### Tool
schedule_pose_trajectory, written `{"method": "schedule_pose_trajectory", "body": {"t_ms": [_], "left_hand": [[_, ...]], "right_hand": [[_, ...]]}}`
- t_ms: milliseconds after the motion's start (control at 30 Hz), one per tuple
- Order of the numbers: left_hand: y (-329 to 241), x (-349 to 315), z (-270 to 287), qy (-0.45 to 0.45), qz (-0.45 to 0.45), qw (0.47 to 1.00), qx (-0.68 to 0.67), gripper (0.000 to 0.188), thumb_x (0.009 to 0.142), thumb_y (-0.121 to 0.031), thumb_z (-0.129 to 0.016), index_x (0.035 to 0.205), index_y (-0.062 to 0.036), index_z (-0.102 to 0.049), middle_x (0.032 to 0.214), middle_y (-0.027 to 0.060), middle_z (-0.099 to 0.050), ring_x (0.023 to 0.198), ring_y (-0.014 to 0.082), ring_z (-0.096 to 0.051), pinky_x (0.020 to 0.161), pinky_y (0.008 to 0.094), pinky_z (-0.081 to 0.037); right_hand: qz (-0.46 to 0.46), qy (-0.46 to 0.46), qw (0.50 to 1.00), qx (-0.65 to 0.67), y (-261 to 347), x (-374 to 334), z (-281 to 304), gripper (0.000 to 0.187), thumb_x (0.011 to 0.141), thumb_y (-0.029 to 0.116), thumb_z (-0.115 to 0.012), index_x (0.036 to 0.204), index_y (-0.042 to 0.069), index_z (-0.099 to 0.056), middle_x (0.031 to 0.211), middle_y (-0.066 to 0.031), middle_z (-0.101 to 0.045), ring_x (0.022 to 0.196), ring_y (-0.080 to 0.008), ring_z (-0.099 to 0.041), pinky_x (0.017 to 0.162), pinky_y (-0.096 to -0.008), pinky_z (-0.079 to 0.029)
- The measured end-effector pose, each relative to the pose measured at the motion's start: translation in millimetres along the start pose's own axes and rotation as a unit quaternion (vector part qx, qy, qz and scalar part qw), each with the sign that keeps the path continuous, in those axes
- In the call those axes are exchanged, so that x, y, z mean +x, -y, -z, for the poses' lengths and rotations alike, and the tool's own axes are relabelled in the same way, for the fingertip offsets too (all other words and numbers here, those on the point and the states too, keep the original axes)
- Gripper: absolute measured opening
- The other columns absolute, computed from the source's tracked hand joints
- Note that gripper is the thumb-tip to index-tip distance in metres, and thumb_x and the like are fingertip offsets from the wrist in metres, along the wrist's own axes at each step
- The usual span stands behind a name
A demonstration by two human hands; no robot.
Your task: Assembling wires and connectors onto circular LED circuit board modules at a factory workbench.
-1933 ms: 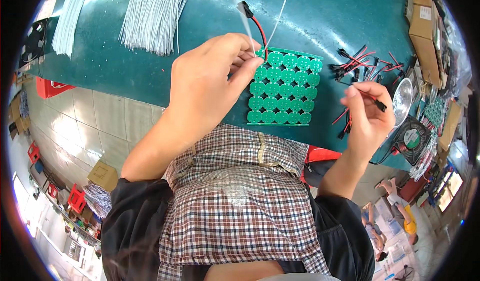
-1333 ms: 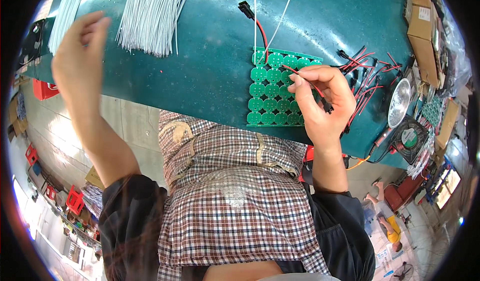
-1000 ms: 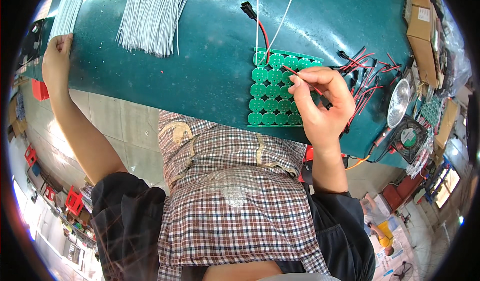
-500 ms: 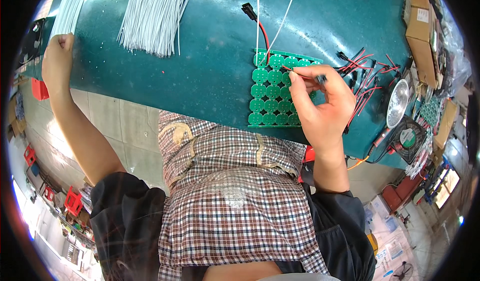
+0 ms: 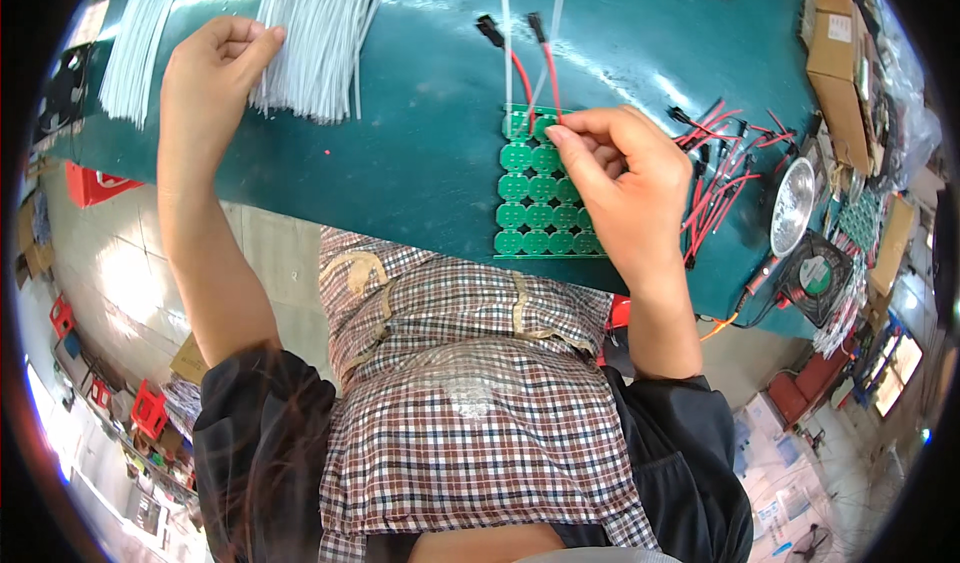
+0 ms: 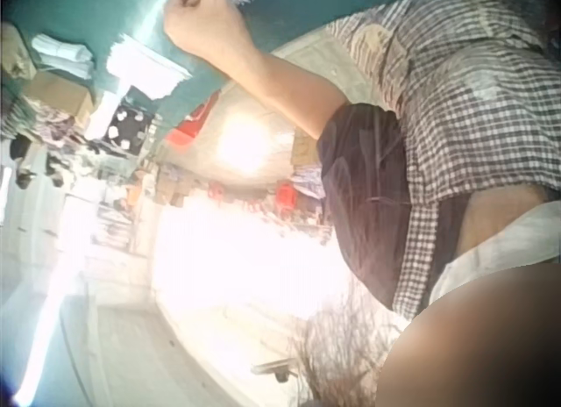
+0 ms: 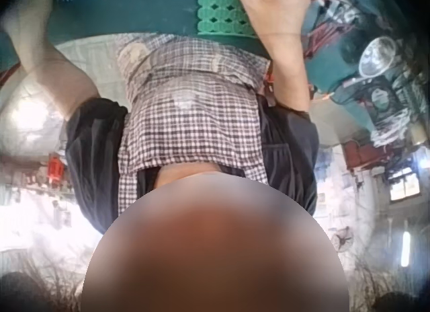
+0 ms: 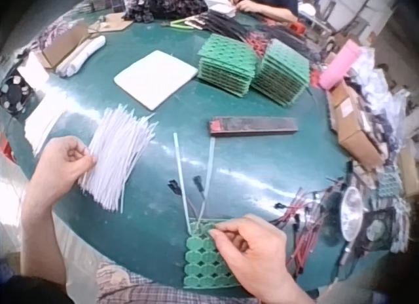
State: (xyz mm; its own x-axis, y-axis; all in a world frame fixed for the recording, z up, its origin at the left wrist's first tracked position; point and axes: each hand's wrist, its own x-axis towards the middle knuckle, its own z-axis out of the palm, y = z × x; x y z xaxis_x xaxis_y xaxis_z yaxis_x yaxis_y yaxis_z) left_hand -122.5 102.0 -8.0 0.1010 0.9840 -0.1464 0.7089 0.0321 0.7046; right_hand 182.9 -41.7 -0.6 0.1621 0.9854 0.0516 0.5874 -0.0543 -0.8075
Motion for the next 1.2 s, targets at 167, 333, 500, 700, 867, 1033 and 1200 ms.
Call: {"method": "schedule_pose_trajectory", "body": {"t_ms": [167, 333, 500, 700, 867, 1033, 1200], "left_hand": [[1.5, -0.3, 15.9, 0.016, -0.003, 1.0, -0.003, 0.022, 0.094, -0.022, -0.071, 0.092, -0.0014, -0.065, 0.079, -0.0075, -0.055, 0.067, 0.0015, -0.044, 0.058, 0.0204, -0.033], [-13.9, -14.7, 22.9, -0.05, 0.06, 0.997, 0.008, 0.021, 0.092, -0.023, -0.072, 0.094, -0.0033, -0.065, 0.083, -0.0054, -0.061, 0.071, 0.0016, -0.05, 0.06, 0.0187, -0.036], [-45.7, -53.4, 19.2, -0.124, 0.026, 0.983, -0.132, 0.016, 0.093, -0.009, -0.072, 0.105, 0.0003, -0.069, 0.087, 0.0025, -0.068, 0.078, 0.0081, -0.063, 0.07, 0.0204, -0.051], [-68.0, -99.8, -37.0, -0.009, -0.04, 0.971, -0.236, 0.013, 0.093, -0.002, -0.068, 0.106, 0.0004, -0.071, 0.097, 0.0056, -0.07, 0.08, 0.0115, -0.066, 0.071, 0.0222, -0.053], [-67.2, -105.7, -58.8, 0.001, -0.147, 0.989, -0.018, 0.015, 0.086, 0.005, -0.069, 0.1, -0.0002, -0.07, 0.097, 0.0106, -0.07, 0.079, 0.0212, -0.069, 0.068, 0.0288, -0.056], [-82.0, -112.8, -74.4, 0.007, -0.079, 0.977, -0.197, 0.015, 0.086, 0.005, -0.07, 0.1, -0.0004, -0.07, 0.095, 0.0111, -0.07, 0.081, 0.0214, -0.07, 0.07, 0.0291, -0.058], [-91.7, -103.3, -90.5, 0.028, -0.199, 0.97, -0.139, 0.016, 0.084, 0.01, -0.071, 0.096, 0.0004, -0.07, 0.096, 0.0104, -0.07, 0.088, 0.0155, -0.068, 0.074, 0.0256, -0.058]], "right_hand": [[-0.022, 0.02, 0.999, 0.015, 2.3, 0.0, -2.9, 0.021, 0.079, 0.006, -0.081, 0.092, 0.003, -0.064, 0.072, -0.0037, -0.062, 0.054, -0.0087, -0.056, 0.051, -0.0248, -0.046], [-0.007, -0.014, 1.0, -0.005, 4.2, 0.9, 17.4, 0.016, 0.08, 0.006, -0.08, 0.089, 0.003, -0.066, 0.076, -0.0052, -0.064, 0.058, -0.0109, -0.06, 0.052, -0.0253, -0.047], [0.03, -0.104, 0.965, -0.237, -23.8, 12.2, 74.7, 0.011, 0.082, 0.001, -0.074, 0.093, 0.002, -0.071, 0.087, -0.0084, -0.064, 0.068, -0.0181, -0.065, 0.062, -0.0305, -0.051], [0.022, -0.023, 0.951, -0.308, -39.2, 9.5, 88.8, 0.006, 0.089, 0.004, -0.067, 0.094, 0.002, -0.069, 0.094, -0.0114, -0.064, 0.077, -0.0312, -0.065, 0.07, -0.04, -0.051], [0.049, -0.033, 0.949, -0.308, -47.1, 12.2, 92.7, 0.006, 0.092, 0.006, -0.064, 0.096, 0.001, -0.065, 0.097, -0.0138, -0.063, 0.083, -0.035, -0.063, 0.072, -0.0423, -0.051], [0.051, -0.018, 0.952, -0.302, -47.4, 7.9, 95.4, 0.007, 0.093, 0.005, -0.062, 0.098, 0.0, -0.062, 0.096, -0.0156, -0.062, 0.086, -0.0364, -0.062, 0.075, -0.0424, -0.05], [0.049, 0.017, 0.933, -0.356, -46.9, 11.7, 96.2, 0.009, 0.095, 0.006, -0.059, 0.1, -0.001, -0.06, 0.097, -0.016, -0.061, 0.086, -0.0347, -0.061, 0.076, -0.042, -0.049]]}}
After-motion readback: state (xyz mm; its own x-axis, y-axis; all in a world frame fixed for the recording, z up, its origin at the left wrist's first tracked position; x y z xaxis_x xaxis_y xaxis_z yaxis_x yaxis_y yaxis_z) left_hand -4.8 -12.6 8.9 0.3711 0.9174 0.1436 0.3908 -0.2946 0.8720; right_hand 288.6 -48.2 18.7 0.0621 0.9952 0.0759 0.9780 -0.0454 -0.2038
